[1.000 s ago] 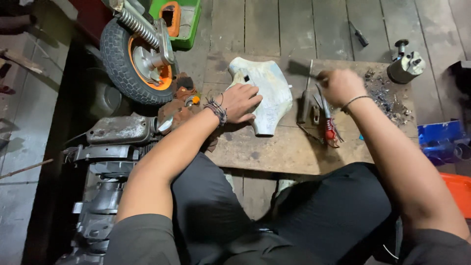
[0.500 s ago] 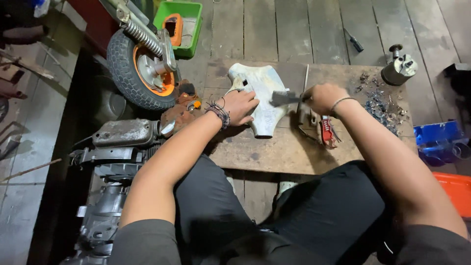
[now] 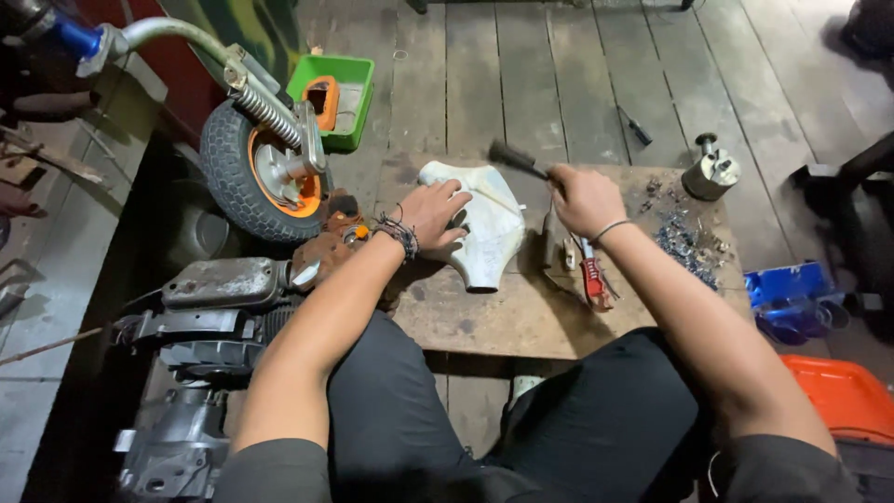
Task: The person scrubs a blue metal part with a wire brush while sitting on the floor. They flip the part over to clean the other side and continue scrubbing the surface.
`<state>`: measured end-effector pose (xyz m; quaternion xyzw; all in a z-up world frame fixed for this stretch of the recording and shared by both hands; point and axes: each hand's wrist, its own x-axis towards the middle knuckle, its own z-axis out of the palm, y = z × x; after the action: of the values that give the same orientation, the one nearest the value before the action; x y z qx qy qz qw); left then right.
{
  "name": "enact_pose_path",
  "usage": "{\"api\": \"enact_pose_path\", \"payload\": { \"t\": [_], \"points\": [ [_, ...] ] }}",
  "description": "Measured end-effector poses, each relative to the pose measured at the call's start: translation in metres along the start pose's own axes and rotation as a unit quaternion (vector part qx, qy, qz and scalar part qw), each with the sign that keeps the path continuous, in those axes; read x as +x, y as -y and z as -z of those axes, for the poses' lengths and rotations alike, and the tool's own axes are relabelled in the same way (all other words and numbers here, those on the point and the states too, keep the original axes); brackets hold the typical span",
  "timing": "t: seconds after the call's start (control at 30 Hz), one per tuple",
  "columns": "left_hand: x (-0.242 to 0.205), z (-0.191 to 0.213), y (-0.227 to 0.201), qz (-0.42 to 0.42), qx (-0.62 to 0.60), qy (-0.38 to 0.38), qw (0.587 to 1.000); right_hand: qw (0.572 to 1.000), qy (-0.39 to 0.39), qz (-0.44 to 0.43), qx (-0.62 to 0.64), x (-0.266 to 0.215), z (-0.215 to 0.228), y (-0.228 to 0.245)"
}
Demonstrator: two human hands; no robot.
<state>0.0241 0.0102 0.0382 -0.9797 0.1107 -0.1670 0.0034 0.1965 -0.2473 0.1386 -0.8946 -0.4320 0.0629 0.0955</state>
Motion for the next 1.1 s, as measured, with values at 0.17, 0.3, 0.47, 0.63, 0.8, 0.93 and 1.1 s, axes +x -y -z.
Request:
{"api": "enact_pose_path", "payload": {
  "t": [0.17,0.3,0.47,0.63,0.8,0.93,1.1],
  "points": [
    [-0.001,-0.009,-0.009,0.036,-0.037,0.017,0.999,0.994,0.082,0.024,-0.064,-0.002,-0.045,-0.012],
    [0.004,0.006,-0.012,0.066,-0.05,0.069,0.994,0.994,0.091,0.002,-0.064,-0.009,-0.011,0.005],
    [0.018,-0.027,-0.001,0.129,-0.021,0.117,0.984,0.996,0.038,-0.044,0.06,0.014,-0.035,-0.025],
    [0.017,-0.024,-0.023,0.212,-0.072,0.147,0.963,0.995,0.006,-0.063,0.083,0.023,-0.045,-0.045],
    [0.009,-0.012,-0.008,0.195,-0.101,0.086,0.972,0.984,-0.122,0.029,0.123,0.02,-0.043,-0.041],
    [0.002,0.0,-0.005,0.193,-0.117,0.08,0.971,0.972,-0.177,0.066,0.139,0.017,-0.052,-0.036],
    [0.0,-0.014,0.003,0.202,-0.108,0.092,0.969,0.992,0.08,0.023,-0.095,0.005,-0.055,-0.02]
  ]
}}
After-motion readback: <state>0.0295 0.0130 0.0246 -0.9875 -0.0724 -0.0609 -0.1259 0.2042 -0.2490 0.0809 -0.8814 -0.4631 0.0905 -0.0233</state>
